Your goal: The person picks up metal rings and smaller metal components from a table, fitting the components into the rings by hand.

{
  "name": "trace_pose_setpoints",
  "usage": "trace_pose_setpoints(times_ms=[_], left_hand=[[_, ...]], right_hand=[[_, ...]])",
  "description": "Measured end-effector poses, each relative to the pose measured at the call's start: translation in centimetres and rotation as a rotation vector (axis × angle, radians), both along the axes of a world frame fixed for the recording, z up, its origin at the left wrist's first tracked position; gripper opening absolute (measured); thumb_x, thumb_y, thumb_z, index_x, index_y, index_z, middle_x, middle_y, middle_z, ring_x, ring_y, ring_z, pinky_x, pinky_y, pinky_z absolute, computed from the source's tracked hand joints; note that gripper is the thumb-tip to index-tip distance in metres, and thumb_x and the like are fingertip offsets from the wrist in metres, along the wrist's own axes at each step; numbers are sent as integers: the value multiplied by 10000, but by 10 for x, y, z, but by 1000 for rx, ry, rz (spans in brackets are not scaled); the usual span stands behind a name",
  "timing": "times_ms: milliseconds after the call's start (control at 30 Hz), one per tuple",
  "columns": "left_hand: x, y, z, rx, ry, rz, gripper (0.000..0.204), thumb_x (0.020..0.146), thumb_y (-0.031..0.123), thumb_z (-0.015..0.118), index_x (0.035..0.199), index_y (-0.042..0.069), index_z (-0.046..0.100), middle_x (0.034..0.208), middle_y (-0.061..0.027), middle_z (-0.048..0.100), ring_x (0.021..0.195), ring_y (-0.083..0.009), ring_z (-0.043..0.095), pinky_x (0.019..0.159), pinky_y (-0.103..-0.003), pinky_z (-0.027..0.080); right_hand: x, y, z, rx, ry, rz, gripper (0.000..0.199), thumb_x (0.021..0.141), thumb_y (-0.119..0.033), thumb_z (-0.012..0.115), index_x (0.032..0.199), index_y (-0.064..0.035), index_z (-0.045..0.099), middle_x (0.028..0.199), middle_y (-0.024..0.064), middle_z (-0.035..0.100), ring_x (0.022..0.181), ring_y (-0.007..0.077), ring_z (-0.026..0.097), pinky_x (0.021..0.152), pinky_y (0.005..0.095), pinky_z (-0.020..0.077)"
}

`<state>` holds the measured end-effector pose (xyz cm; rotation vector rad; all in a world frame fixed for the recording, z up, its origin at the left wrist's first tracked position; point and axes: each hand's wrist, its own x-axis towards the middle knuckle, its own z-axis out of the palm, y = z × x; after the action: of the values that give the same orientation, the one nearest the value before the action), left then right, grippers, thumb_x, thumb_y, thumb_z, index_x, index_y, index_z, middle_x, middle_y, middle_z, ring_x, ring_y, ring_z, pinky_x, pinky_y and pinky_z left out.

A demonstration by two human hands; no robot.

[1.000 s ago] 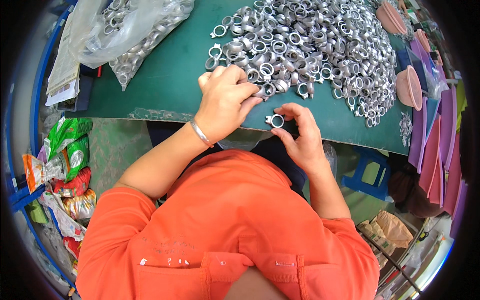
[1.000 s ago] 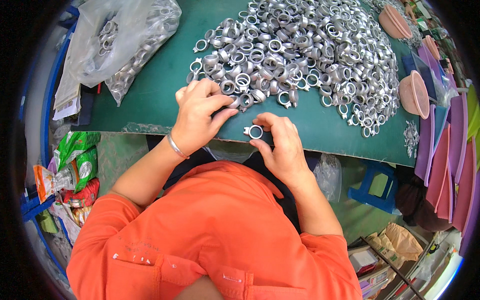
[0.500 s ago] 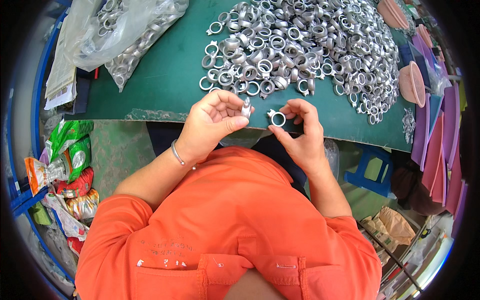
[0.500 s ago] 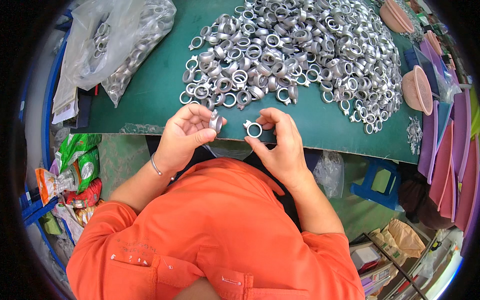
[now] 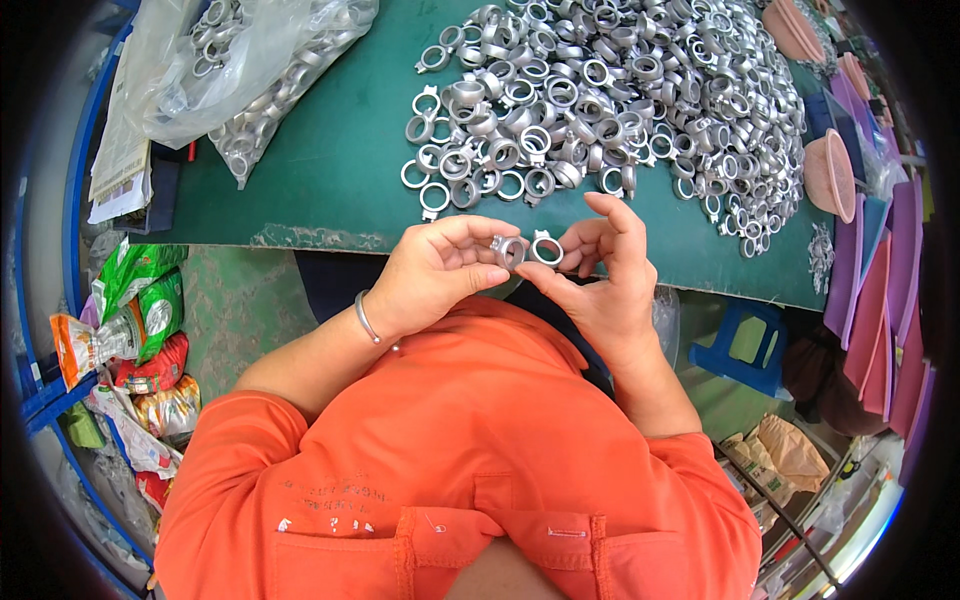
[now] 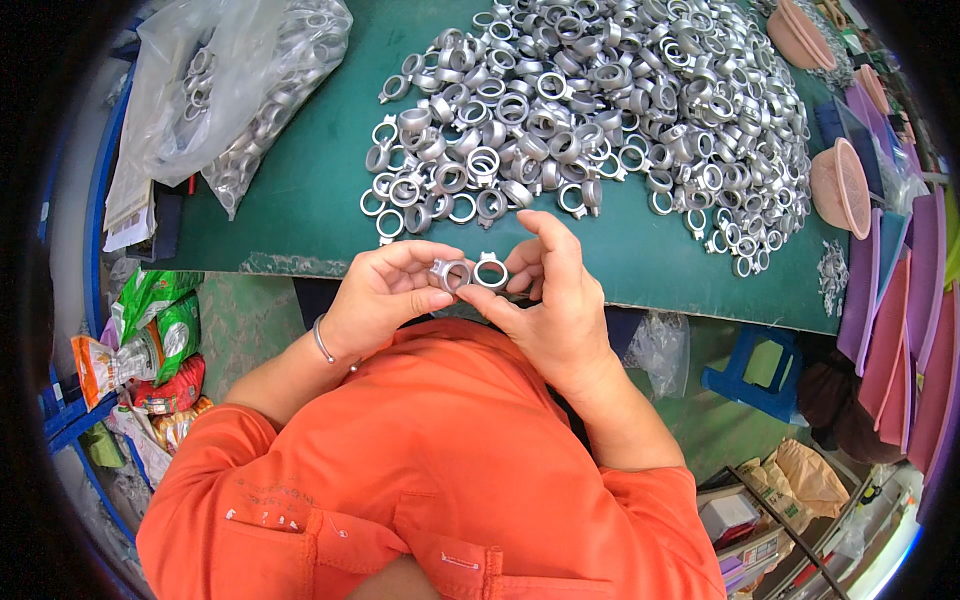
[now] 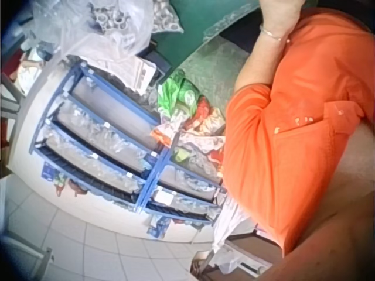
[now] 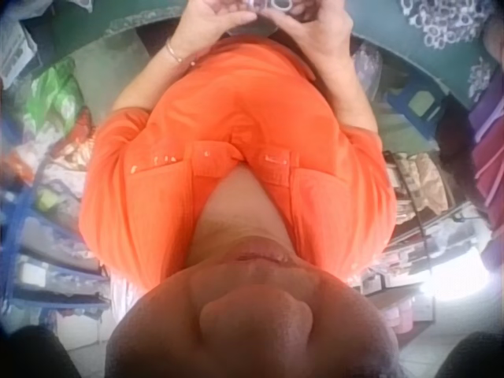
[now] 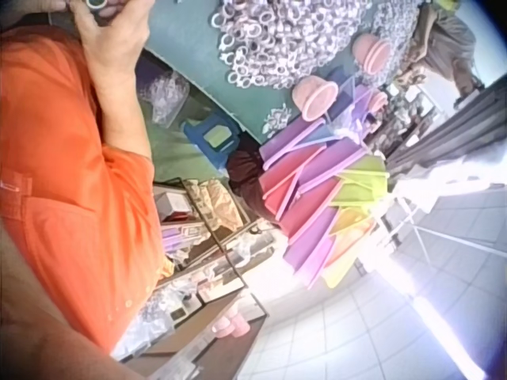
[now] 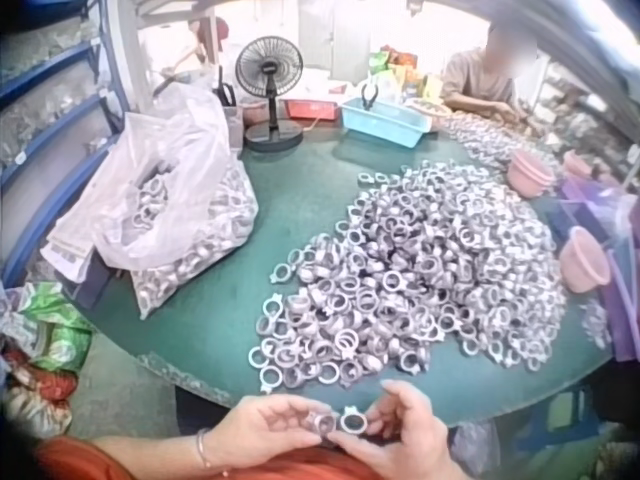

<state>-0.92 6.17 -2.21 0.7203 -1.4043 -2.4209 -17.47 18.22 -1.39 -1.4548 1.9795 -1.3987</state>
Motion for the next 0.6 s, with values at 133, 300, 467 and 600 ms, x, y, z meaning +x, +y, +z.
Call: trace_pose_setpoints(times_ms=[133,300,467,600], left_hand=[[0,-2,0,-7,-16,-23,351,870,-49,632,1216,-36,571,1113,-86,641,993,-133,623,899,-271,518],[0,-3,-2,25,-13,-29,350,874,-51,626,1218,-37,569,1103,-84,644,999,-134,622,904,-273,517],[-1,-5,-1,103,26,-4,367,871,-74,603,1233,-33,553,1142,-145,639,1052,-221,640,918,-320,525],[0,-8,1,153,7,-4,371,889,-39,594,1255,-16,537,1166,-173,634,1051,-246,647,899,-329,534]], right_hand=[[2,-3,1,22,-22,-12,755,658,-106,877,1269,-44,437,783,30,579,628,83,540,550,211,480],[1,-5,1,13,-48,-5,689,681,-94,863,1234,-33,456,806,31,596,647,84,550,571,215,485],[-1,-9,8,34,-757,14,196,874,-55,688,1013,20,572,874,76,645,699,123,624,573,214,495],[-23,-14,9,43,-1248,98,197,953,-154,595,1038,23,596,831,107,658,638,143,636,507,211,493]])
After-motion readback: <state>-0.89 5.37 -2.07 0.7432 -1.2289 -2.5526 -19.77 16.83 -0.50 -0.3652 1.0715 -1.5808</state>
